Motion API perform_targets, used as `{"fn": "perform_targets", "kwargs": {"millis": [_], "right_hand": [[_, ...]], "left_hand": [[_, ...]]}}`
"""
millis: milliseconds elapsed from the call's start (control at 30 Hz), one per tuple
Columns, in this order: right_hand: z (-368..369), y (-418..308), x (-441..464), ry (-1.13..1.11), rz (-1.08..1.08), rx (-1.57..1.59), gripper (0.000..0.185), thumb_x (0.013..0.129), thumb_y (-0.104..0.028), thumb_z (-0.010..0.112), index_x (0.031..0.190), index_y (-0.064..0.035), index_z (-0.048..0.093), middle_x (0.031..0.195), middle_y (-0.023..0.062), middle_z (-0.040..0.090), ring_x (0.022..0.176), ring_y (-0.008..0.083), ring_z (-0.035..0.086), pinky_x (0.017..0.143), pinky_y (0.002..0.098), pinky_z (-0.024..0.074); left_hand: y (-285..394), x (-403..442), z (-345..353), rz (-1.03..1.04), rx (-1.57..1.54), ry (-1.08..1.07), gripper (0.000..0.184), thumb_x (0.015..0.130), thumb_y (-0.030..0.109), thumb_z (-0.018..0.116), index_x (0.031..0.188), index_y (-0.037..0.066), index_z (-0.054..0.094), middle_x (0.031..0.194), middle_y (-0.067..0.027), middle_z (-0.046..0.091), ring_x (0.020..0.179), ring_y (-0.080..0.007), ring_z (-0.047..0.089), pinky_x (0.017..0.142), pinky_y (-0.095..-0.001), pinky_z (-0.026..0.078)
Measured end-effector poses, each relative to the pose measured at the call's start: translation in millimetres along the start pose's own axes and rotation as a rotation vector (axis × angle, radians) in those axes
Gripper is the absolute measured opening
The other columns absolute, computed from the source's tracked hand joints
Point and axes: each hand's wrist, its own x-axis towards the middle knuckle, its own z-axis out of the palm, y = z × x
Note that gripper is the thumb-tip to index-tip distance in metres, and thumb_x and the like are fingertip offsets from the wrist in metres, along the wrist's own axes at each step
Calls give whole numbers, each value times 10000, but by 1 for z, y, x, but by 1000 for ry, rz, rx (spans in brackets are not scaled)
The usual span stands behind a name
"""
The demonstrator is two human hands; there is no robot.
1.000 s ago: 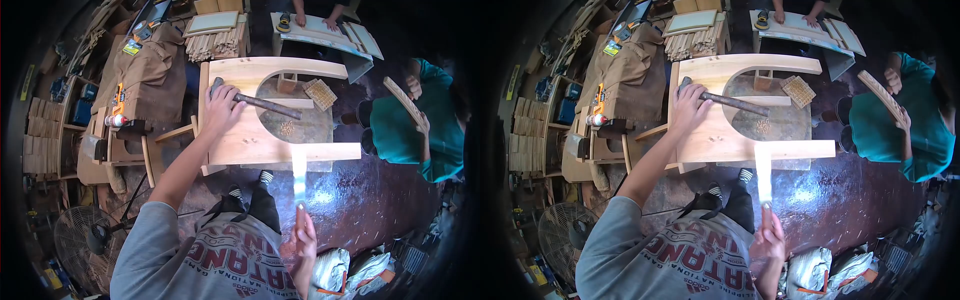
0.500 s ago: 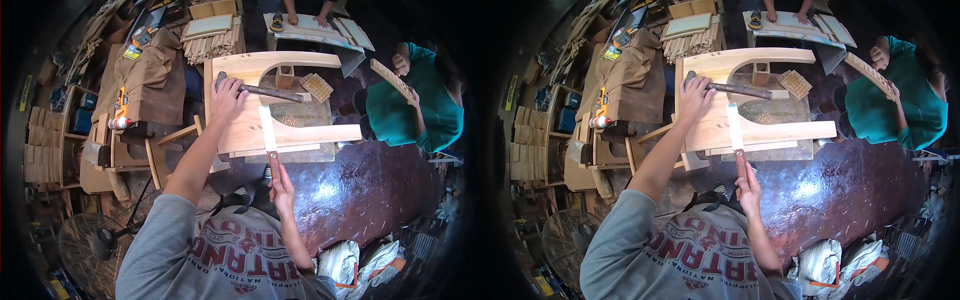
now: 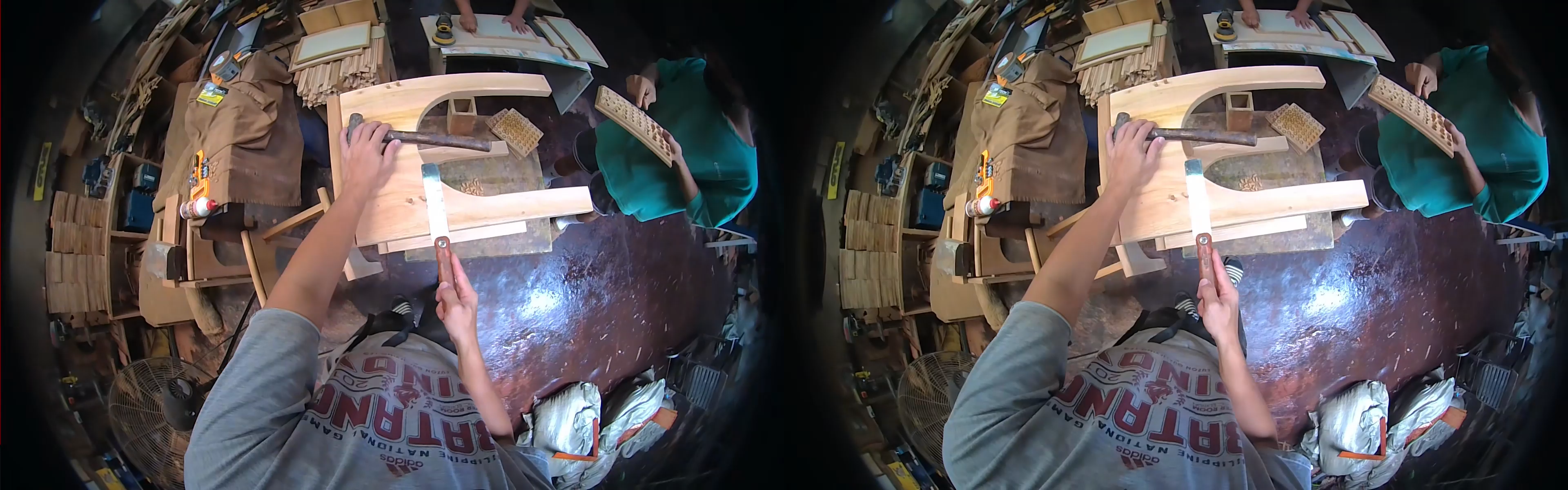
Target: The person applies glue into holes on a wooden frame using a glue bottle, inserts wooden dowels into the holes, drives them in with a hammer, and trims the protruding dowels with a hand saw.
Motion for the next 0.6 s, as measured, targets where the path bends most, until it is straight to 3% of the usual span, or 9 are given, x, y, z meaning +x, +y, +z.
{"fn": "perform_targets", "kwargs": {"millis": [233, 600], "right_hand": [[-17, 2, -29, -7, -57, -126, 637, 1041, -12, 524, 1656, -128, 408, 834, -6, 571, 558, 38, 417, 466, 218, 341], [-20, -2, 4, -22, 15, -3, 611, 1042, -23, 531, 1639, -120, 440, 801, -14, 565, 554, 37, 429, 455, 210, 328]], "left_hand": [[-3, 1, 5, 29, -22, 40, 396, 959, 357, 703, 1265, 105, 704, 1322, -74, 673, 1359, -277, 532, 1243, -584, 227], [-1, 1, 7, 51, -19, 37, 396, 979, 365, 682, 1271, 97, 697, 1342, -81, 661, 1357, -276, 529, 1235, -597, 221]]}}
